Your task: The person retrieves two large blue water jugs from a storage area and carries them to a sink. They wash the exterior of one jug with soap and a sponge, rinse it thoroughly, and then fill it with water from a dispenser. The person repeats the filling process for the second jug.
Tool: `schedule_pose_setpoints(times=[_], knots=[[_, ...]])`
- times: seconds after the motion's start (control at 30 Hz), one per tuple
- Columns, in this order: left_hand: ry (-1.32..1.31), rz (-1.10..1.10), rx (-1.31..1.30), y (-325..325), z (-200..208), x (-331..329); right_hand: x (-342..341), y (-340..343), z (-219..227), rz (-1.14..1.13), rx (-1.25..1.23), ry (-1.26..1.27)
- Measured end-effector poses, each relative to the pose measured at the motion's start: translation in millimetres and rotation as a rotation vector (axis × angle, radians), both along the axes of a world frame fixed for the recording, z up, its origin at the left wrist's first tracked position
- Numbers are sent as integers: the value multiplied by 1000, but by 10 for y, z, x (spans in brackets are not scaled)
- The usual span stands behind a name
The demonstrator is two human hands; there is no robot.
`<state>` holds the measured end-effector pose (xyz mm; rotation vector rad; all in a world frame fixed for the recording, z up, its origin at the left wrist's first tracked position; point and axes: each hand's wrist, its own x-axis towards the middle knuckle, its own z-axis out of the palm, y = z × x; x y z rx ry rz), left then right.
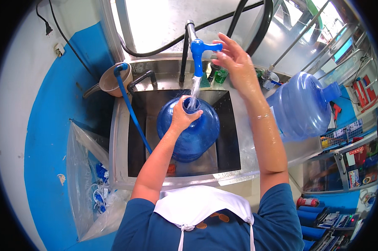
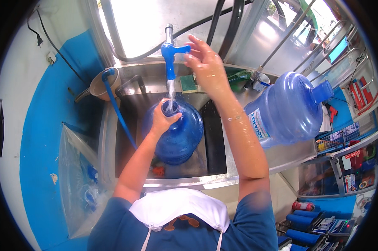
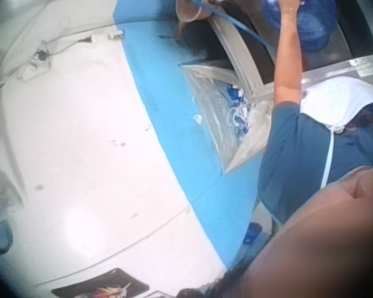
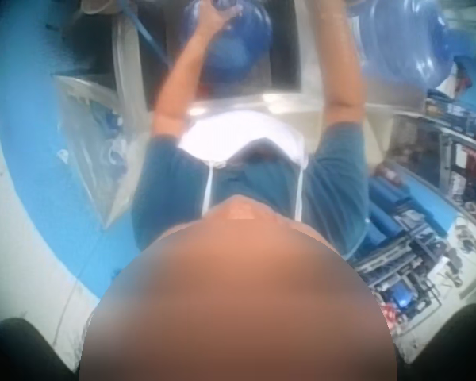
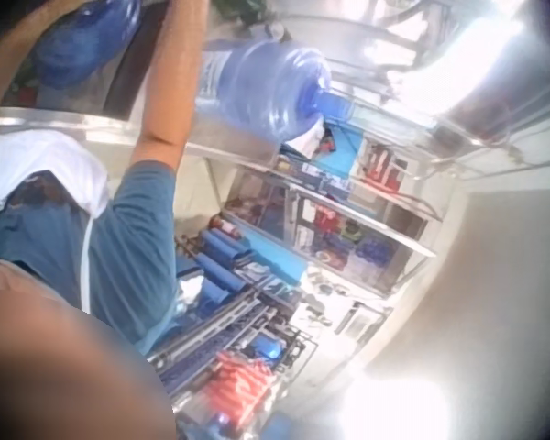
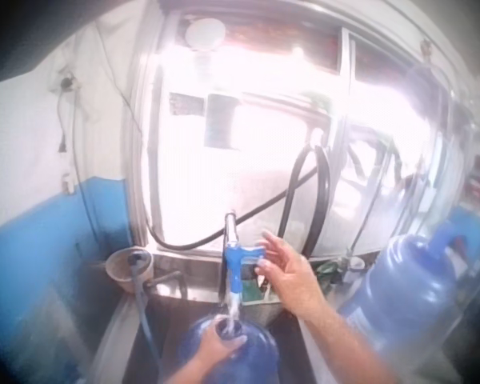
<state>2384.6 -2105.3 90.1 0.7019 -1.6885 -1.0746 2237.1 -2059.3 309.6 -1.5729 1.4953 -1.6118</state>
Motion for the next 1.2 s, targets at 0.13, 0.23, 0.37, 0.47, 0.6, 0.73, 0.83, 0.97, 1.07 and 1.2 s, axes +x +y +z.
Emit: schedule_pose_setpoints(times=[0.13,0.23,0.37,0.47,0.6,0.73,0.83,0.97,1.07,1.2], knots=[[91,74,-31,-56,-11,13,761,340,-156,-160,-176,391],[328,-135,170,105,118,69,784,570,-398,-19,-303,377],[194,-241,-11,528,533,425,-115,773,-815,-66,-129,540],[454,-238,54,603,928,956,-1026,853,-1261,-85,248,3],[1091,-422,169,167,1193,1574,-1554,1256,-2046,-10,484,-567],[1123,-107,580,133,556,1493,-1505,1418,-2360,190,247,-815],[825,97,979,300,-139,1167,-1411,1446,-2064,-19,388,-943],[769,-193,1340,530,-938,649,-1514,1507,-1289,79,214,-312],[720,-167,1455,616,-1311,374,-1549,1495,-962,101,192,-241],[695,-93,1322,551,-1512,106,-1550,1358,-943,-91,293,-156]])
